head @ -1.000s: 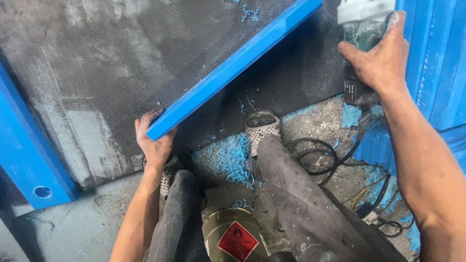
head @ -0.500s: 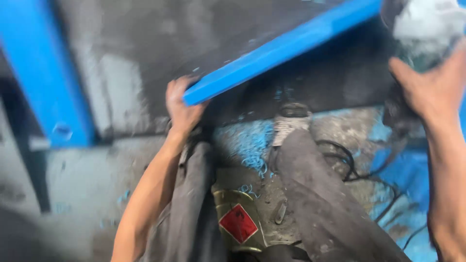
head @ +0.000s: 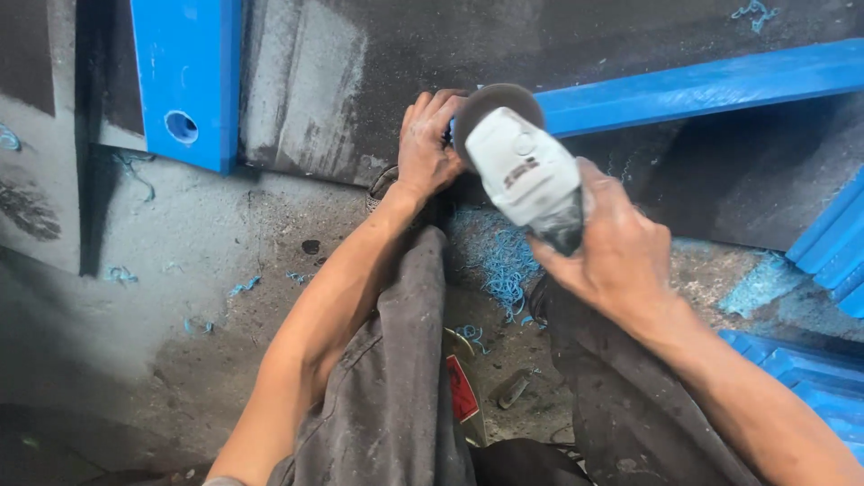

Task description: Use an angle grinder to smooth the edges and surfaces of blue plastic components on the floor.

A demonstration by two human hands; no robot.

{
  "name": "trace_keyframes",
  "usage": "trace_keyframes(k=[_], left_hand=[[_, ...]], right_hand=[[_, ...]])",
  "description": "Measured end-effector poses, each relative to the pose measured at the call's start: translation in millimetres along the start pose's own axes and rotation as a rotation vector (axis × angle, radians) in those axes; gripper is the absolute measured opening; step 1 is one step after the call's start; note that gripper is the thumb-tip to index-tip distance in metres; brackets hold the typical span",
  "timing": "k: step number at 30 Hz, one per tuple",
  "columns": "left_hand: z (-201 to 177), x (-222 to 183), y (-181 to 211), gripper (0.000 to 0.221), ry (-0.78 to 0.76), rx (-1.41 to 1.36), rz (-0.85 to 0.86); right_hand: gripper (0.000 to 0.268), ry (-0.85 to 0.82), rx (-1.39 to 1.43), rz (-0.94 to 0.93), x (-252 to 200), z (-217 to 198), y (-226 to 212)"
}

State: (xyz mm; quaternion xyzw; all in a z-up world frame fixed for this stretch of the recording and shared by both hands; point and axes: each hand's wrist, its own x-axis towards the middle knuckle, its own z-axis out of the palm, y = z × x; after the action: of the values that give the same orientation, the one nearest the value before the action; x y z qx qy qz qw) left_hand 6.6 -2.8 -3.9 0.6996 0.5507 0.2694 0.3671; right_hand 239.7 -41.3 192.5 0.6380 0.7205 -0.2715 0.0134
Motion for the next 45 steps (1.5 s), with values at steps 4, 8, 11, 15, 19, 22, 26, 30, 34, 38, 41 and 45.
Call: trace_keyframes(k=[4, 8, 11, 15, 19, 22, 26, 30, 34, 38, 41, 45], left_hand=[[-5.2, 4.7, 4.4, 0.05, -0.03, -0.008, 0.026], [-10.1, 8.4, 12.0, 0.047, -0.008, -0.058, 0.091], [-13.5, 8.2, 17.7, 0.043, -0.037, -0.025, 0.021], [-12.9, 6.1, 14.3, 0.044, -0.025, -0.012, 0.032], [-13.2, 4.6, 17.7, 0.043, 0.002, 0.013, 0.041], [-14.4, 2.3, 14.0, 0.046, -0.005, 0.008, 0.098], [-12.9, -6.0, 7.7, 0.042, -0.009, 0.035, 0.071], [-7.5, -8.4, 3.0, 0.043, -0.006, 0.014, 0.07], [-0.3, -11.1, 1.1, 0.05, -0.034, 0.014, 0.06], [-5.1, -8.8, 8.6, 0.05, -0.017, 0.015, 0.067], [-2.9, -7.3, 8.6, 0.051, -0.008, -0.013, 0.098], [-0.7, -7.2, 6.2, 0.048, -0.017, 0.013, 0.093]], right_hand=[[0.085, 0.003, 0.037, -0.024, 1.4, -6.8, -0.8], [0.086, 0.027, -0.071, 0.12, -16.5, -27.0, 60.1], [0.084, 0.116, -0.032, 0.21, -37.6, -45.6, 130.0], [0.08, 0.213, -0.078, 0.375, -53.9, -71.3, 219.8], [0.072, 0.323, -0.103, 0.515, -71.4, -89.5, 283.0], [0.063, 0.309, 0.045, 0.35, -86.3, -90.8, 283.6], [0.068, 0.148, 0.297, 0.362, -70.3, -108.3, 213.0], [0.076, -0.129, 0.415, 0.334, -22.0, -113.4, 150.1], [0.08, -0.564, -0.203, 0.156, 73.9, -124.0, 66.2], [0.087, -0.784, -0.44, 0.167, 127.7, -111.2, -5.5], [0.094, -0.834, -0.441, 0.189, 137.0, -108.3, -34.0], [0.091, -0.926, -0.456, 0.233, 134.2, -103.4, -18.7]])
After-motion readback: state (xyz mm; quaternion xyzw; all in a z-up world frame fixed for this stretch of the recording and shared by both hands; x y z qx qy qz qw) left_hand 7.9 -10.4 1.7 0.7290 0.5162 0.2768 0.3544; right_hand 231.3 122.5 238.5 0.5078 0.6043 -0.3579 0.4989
